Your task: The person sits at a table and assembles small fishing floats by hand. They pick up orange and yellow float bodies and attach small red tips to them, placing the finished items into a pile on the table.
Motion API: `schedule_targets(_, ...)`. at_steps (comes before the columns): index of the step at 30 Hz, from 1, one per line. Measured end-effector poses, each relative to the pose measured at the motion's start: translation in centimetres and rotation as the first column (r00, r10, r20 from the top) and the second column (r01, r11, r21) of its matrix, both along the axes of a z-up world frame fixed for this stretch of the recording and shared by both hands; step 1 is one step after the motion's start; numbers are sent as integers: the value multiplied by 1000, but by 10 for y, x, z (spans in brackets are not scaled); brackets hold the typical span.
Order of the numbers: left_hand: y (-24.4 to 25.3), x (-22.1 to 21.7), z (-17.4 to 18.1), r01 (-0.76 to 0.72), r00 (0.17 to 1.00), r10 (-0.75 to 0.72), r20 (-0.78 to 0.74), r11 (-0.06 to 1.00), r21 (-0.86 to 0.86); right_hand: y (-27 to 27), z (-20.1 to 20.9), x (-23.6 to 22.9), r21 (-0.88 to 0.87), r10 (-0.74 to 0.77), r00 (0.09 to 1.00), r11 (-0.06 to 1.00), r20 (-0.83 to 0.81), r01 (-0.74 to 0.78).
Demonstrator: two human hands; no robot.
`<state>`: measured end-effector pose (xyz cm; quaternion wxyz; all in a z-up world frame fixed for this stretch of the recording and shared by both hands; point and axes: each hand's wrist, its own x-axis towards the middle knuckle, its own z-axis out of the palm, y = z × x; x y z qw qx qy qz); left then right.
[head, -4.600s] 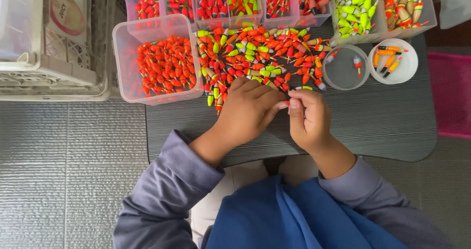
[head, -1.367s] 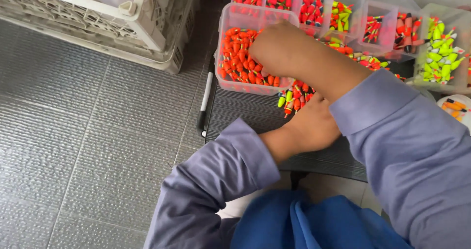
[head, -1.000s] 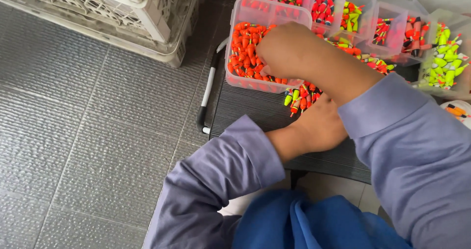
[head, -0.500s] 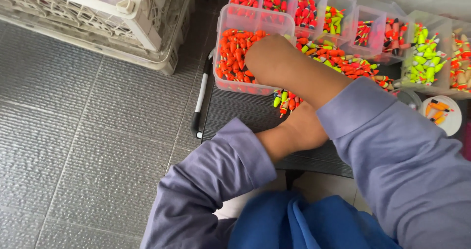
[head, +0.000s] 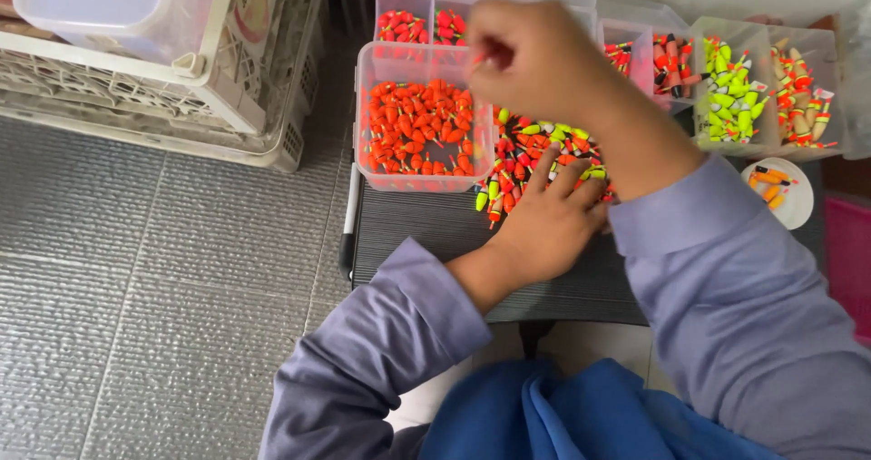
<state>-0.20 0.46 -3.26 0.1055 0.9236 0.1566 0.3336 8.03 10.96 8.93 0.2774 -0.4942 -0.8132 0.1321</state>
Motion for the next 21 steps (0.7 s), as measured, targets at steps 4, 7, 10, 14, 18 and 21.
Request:
schedule_targets(4, -3, 3, -2, -49, 999, 49, 20, 999, -4, -13, -2, 79, -183, -315, 948, 936, -53, 301)
schedule_targets(7, -1, 4, -4, -66, 997, 65, 46, 998, 14, -19, -20, 137, -21, -541, 817, 831, 199, 556)
schedule_targets(10, 0, 3, -2, -88, 995, 90, 50, 995, -54, -29, -33, 158, -138, -688, 687, 676, 234, 724)
schedule_targets(14, 3, 3, 3, -124, 989, 141, 50, 960, -251, -59, -31, 158, -105, -695, 699, 692, 170, 714)
schedule_targets(18, 9, -2, 20, 33, 989, 54, 135, 822, -569, -121, -4, 110, -300, -599, 799, 752, 59, 586)
schedule_targets(21, 10, -9, 35, 170, 969, -10, 245, 750, -640, -163, -20, 89, -248, -386, 921, 889, 47, 385)
